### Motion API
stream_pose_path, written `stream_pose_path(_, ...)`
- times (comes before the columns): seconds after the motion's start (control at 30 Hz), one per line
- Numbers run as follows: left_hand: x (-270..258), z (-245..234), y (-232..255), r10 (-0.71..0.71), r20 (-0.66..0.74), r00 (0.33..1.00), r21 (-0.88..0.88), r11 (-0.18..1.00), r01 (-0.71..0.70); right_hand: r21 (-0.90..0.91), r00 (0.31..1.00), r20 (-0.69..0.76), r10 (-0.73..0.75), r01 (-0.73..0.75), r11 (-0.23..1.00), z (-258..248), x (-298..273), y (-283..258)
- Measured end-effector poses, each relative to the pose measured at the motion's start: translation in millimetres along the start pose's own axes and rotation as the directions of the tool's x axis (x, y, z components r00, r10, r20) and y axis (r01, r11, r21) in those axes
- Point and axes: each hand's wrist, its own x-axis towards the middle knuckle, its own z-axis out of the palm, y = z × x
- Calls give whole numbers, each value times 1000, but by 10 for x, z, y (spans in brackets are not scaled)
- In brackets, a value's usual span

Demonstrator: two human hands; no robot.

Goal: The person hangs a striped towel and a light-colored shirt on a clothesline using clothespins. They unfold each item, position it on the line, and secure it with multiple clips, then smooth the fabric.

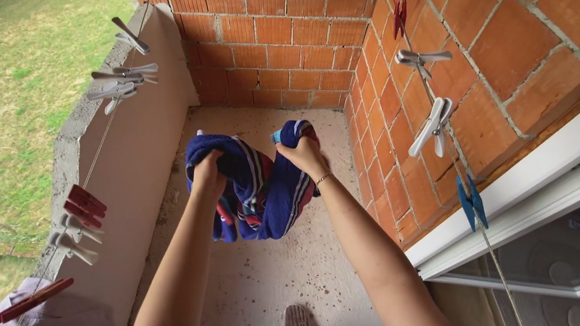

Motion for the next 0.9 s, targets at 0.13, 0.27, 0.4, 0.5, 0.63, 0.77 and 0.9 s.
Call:
stream_pose_path(0.13,41,197,52,27,51,998,208,977,-37,61,1000,8,-25,24,998,167,319,40)
stream_pose_path(0.27,567,-188,-70,360,347,866,567,655,-500,250,965,-116,-237,259,933,140,372,-236)
stream_pose_path(0.4,1003,-251,-168,284,686,670,712,-71,-699,320,978,-91,-187,206,925,76,478,-506)
stream_pose_path(0.5,574,470,-50,-2,102,995,-61,998,8,398,979,-137,-150,193,897,305,1002,-65)
stream_pose_path(0.63,105,950,302,-6,110,994,-72,997,14,398,967,-162,-195,245,884,307,1310,16)
stream_pose_path(0.77,72,1151,344,-3,93,996,-30,1000,6,449,966,-137,-221,260,855,233,1491,-92)
stream_pose_path(0.9,-61,1333,399,-52,115,992,48,998,46,493,965,-107,-239,260,830,79,1422,-385)
